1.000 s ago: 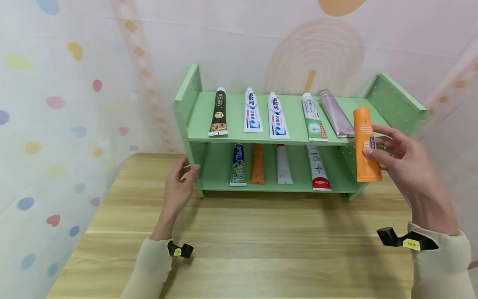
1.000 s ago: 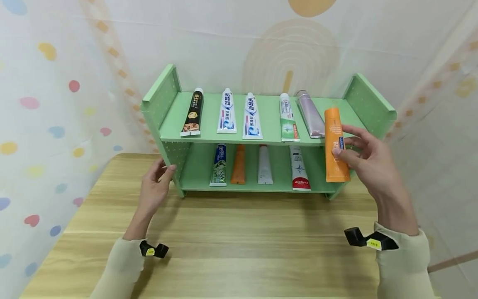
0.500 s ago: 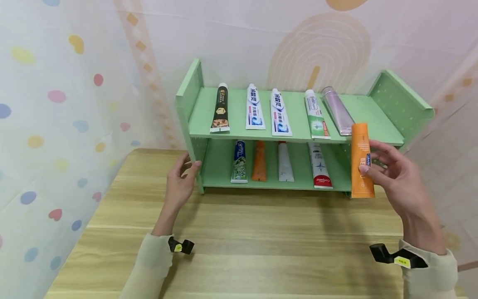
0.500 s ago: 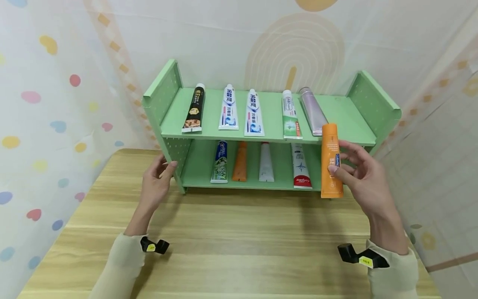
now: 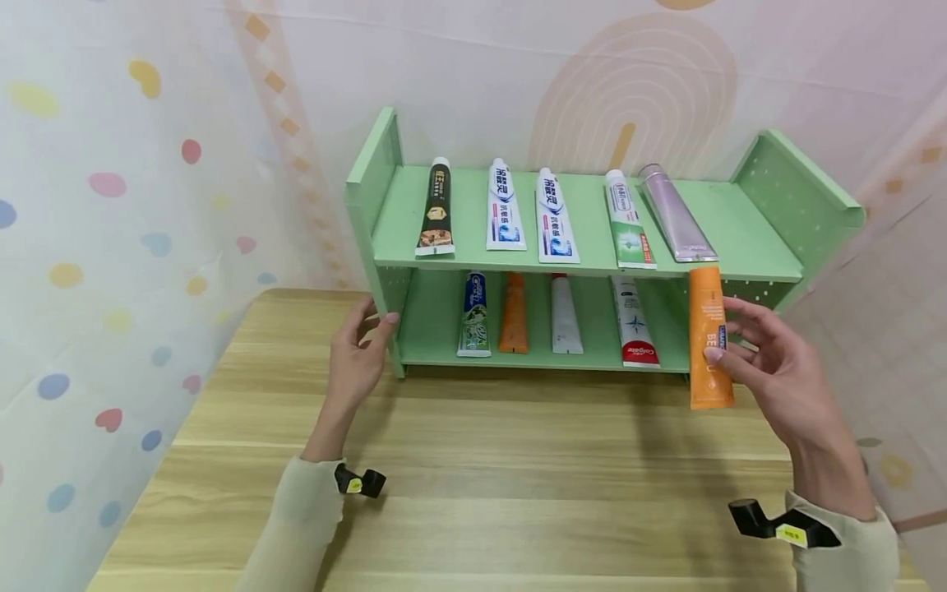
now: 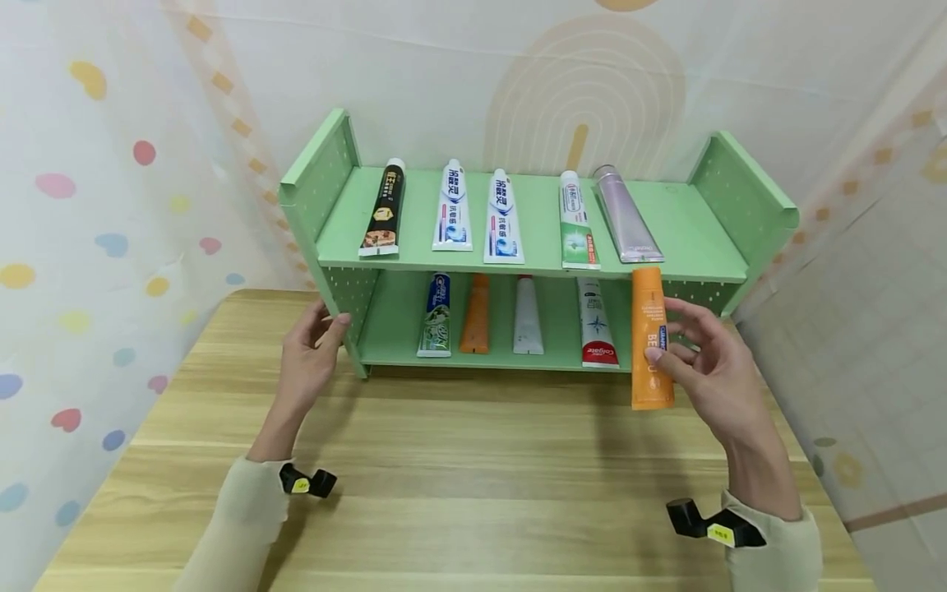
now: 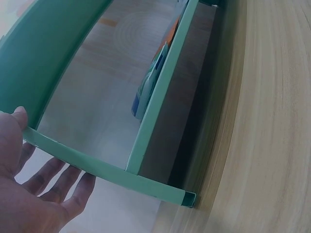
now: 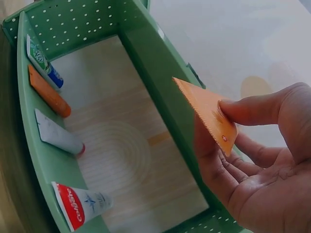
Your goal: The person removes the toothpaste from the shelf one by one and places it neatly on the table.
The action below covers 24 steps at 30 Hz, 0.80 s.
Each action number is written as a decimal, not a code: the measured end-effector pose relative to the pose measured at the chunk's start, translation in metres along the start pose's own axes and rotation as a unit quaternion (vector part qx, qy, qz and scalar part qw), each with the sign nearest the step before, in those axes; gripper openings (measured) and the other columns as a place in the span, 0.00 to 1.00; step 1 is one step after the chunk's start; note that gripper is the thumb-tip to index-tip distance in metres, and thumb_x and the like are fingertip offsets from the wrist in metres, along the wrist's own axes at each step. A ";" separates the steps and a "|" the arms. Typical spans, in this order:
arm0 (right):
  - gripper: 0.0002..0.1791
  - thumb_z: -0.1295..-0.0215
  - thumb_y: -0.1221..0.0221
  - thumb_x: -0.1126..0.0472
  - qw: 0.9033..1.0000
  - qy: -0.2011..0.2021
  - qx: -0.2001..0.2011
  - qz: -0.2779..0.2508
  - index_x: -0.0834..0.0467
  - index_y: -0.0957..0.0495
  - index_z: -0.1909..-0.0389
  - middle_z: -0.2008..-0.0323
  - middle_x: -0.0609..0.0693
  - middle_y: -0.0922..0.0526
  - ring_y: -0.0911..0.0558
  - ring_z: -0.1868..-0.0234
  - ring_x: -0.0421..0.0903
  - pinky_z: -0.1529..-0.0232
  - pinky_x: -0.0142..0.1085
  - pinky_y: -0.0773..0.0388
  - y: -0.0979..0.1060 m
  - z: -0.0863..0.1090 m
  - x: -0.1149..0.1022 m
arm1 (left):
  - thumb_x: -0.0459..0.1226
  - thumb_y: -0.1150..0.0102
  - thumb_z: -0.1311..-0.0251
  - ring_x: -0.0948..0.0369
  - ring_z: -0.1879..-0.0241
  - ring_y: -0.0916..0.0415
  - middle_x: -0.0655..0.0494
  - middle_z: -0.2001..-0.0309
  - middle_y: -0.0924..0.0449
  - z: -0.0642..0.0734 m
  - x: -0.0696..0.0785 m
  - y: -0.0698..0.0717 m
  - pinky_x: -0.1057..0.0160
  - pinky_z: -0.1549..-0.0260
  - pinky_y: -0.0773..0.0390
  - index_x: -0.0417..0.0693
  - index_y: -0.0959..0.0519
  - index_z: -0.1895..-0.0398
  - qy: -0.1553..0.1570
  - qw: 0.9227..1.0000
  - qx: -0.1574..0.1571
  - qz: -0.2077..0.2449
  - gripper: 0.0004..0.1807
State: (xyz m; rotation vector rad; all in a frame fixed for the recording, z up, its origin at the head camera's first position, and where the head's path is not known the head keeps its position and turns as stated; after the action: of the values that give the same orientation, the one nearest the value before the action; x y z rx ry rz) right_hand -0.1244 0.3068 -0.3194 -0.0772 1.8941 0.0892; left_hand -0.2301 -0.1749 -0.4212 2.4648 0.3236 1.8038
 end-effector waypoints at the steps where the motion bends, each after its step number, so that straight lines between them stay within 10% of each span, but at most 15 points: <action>1: 0.34 0.35 0.46 0.86 1.000 0.001 0.000 -0.001 0.60 0.30 0.30 0.54 0.46 0.16 0.11 0.60 0.40 0.59 0.27 0.13 0.000 0.001 0.001 | 0.46 0.43 0.25 0.65 0.45 0.23 0.45 0.37 0.23 0.000 0.000 0.000 0.68 0.54 0.17 0.52 0.28 0.28 -0.001 1.000 0.000 -0.002 0.26; 24: 0.31 0.31 0.40 0.75 0.993 -0.095 0.003 0.076 0.51 0.31 0.30 0.54 0.41 0.17 0.12 0.59 0.36 0.63 0.27 0.14 0.009 0.018 0.033 | 0.47 0.43 0.26 0.62 0.44 0.23 0.42 0.36 0.23 0.001 0.001 -0.001 0.66 0.55 0.17 0.50 0.29 0.27 -0.005 1.000 -0.002 -0.009 0.27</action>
State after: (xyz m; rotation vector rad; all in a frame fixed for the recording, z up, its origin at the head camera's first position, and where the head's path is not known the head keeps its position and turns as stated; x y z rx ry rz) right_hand -0.1193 0.3172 -0.3561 0.0785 1.7085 0.1887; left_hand -0.2291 -0.1736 -0.4204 2.4584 0.3392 1.7838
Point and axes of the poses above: each hand's wrist, its own z-axis away from the middle knuckle, its own y-axis out of the back of the hand, x = y × z, the point moved 2 cm from there along -z, towards the middle knuckle
